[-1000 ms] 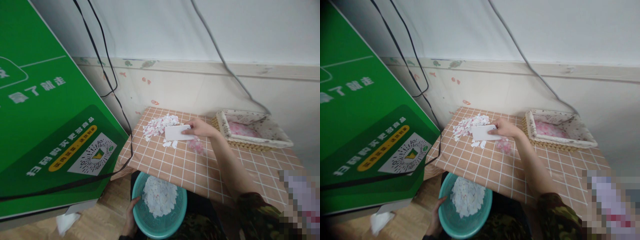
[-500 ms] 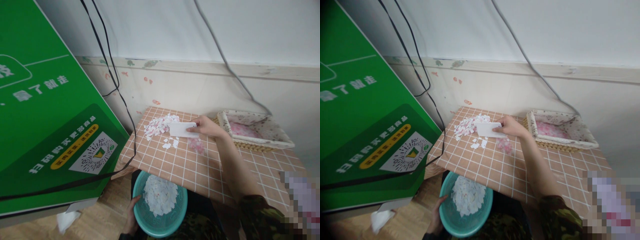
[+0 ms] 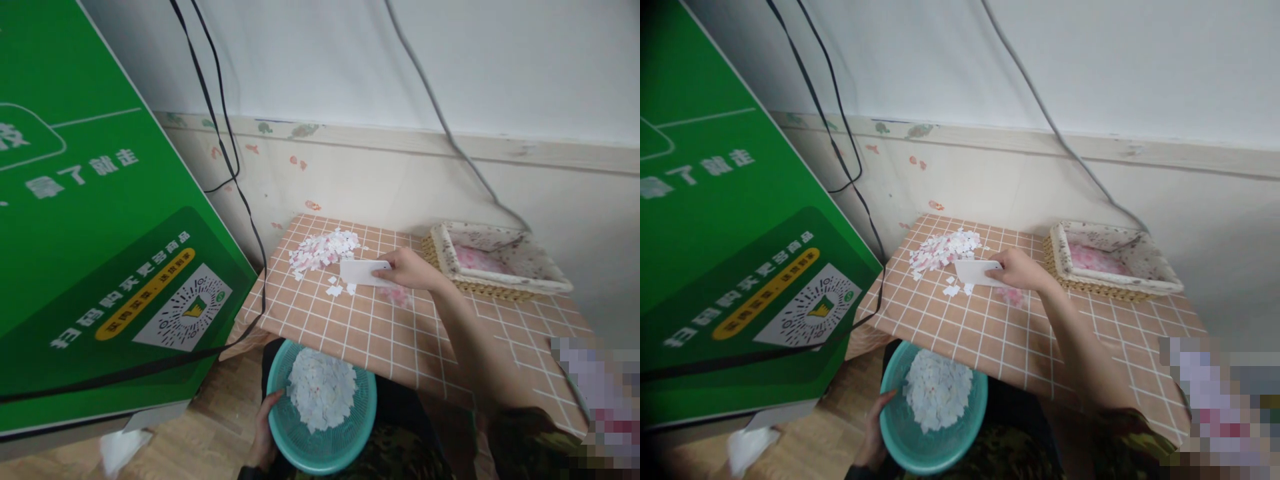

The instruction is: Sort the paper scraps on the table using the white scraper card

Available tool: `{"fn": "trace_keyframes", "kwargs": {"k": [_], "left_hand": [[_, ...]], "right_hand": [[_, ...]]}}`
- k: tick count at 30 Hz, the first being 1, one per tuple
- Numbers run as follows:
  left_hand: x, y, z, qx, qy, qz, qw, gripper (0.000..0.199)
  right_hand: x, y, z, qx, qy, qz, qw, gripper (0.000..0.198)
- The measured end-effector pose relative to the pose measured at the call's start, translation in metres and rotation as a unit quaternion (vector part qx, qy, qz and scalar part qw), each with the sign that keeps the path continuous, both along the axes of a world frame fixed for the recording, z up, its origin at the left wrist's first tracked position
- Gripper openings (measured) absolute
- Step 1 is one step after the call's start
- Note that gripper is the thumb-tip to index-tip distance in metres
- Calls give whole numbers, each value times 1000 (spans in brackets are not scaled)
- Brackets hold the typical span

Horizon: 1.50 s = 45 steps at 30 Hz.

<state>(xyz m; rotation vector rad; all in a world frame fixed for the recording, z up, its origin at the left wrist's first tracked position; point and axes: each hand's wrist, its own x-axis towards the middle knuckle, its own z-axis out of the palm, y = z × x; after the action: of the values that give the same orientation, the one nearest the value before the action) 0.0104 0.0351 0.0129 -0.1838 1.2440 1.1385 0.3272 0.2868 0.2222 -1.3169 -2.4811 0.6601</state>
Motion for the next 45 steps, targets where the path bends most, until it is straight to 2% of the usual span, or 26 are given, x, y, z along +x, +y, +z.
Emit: {"fn": "trace_keyframes", "kwargs": {"k": [3,10,16,22,30,36,45], "left_hand": [[0,-1,3,-5,8,4,1000,21],[-3,-2,-5,8,5,-9,1000,22],[-3,-4,-7,5,-14,-17,1000,29],[-2,-4,-2,17,-11,-4,1000,22],[-4,-5,-4,20,-4,-12,1000,21],[-4,-5,-8,30,-31,-25,999,22],[-8,-7,-15,33,-54,-12,998,26]], "right_hand": [[0,4,3,30,1,-17,999,21],[0,2,3,9,3,-10,1000,21],[3,5,5,39,-17,-29,999,23],[-7,-1,7,14,-16,-8,1000,22],[3,16,7,51,-28,-37,998,22],[-18,12,3,6,16,15,1000,20],[-32,17,-2,-11,22,18,1000,19]]}}
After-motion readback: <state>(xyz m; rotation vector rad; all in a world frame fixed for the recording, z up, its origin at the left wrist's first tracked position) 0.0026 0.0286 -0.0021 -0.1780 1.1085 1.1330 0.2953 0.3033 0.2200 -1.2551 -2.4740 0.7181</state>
